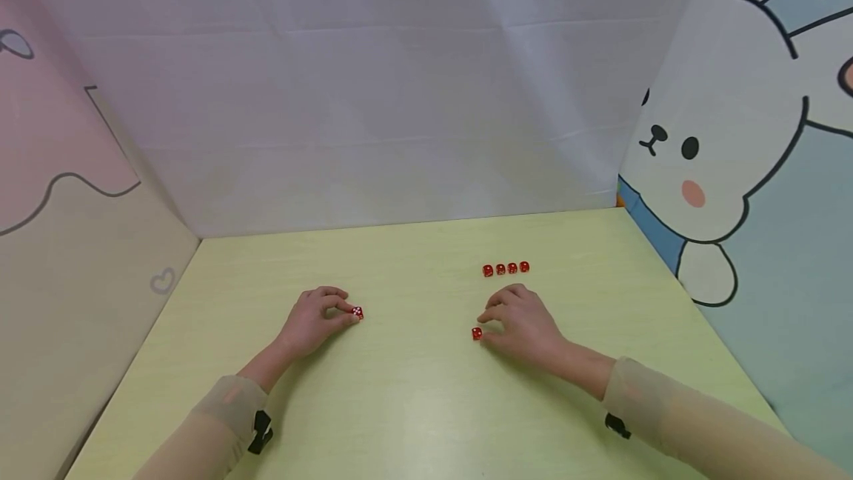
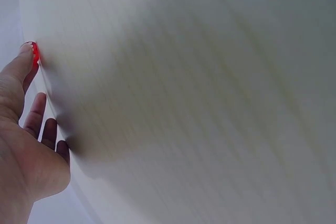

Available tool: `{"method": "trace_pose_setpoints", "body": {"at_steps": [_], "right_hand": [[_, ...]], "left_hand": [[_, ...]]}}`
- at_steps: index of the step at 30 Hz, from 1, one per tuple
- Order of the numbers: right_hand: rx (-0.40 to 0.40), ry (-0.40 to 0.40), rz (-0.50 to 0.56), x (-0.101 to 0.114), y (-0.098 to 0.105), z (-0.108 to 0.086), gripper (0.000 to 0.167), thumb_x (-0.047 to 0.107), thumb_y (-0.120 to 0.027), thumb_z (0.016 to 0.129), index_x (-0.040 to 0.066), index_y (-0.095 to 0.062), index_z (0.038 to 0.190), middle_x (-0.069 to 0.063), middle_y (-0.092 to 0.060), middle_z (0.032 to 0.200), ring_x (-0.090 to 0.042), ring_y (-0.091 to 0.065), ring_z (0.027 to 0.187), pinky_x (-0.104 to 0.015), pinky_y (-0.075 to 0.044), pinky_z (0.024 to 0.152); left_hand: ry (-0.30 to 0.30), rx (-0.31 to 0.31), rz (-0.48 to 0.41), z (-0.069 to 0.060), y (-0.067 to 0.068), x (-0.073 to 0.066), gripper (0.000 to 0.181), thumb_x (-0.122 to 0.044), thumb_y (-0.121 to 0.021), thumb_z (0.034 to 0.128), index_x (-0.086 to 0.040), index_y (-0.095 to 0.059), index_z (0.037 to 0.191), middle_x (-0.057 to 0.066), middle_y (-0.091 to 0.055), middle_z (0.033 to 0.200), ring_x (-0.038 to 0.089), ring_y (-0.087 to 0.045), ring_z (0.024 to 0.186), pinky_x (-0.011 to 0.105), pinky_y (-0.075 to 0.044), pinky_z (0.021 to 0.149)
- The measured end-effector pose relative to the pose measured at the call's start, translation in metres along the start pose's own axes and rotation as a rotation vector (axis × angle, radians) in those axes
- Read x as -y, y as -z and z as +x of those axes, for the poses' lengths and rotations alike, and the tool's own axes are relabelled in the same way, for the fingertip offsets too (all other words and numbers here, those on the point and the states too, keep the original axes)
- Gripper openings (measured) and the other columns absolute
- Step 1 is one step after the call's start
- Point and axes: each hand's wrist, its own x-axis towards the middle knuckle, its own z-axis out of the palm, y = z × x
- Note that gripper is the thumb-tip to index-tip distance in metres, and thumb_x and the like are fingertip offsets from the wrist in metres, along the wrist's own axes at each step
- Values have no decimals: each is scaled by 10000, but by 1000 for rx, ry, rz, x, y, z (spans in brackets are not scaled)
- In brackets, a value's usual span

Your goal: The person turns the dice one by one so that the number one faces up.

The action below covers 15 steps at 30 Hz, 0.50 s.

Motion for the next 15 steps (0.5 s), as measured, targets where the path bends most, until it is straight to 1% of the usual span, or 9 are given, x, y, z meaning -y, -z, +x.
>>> {"method": "trace_pose_setpoints", "body": {"at_steps": [4,8,15], "right_hand": [[1,15,-13,2,0,2,177,291,-859,815,206,-825,966,18,-668,1053,-265,-530,1121,-486,-444,959],[17,12,-36,3,-1,4,149,285,-855,816,214,-826,944,17,-669,1058,-265,-527,1126,-488,-441,962],[34,20,-64,5,-3,7,94,278,-859,810,243,-823,889,26,-667,1044,-259,-533,1117,-487,-440,973]], "left_hand": [[3,-1,-7,0,-2,2,146,-371,-788,914,-226,-779,926,76,-632,1297,418,-479,1245,583,-363,1046],[1,0,-6,0,-4,4,144,-368,-789,914,-225,-780,932,73,-631,1297,416,-476,1249,578,-360,1050],[5,-7,-19,0,-7,7,150,-367,-795,907,-218,-783,927,75,-634,1297,424,-474,1252,580,-364,1046]]}}
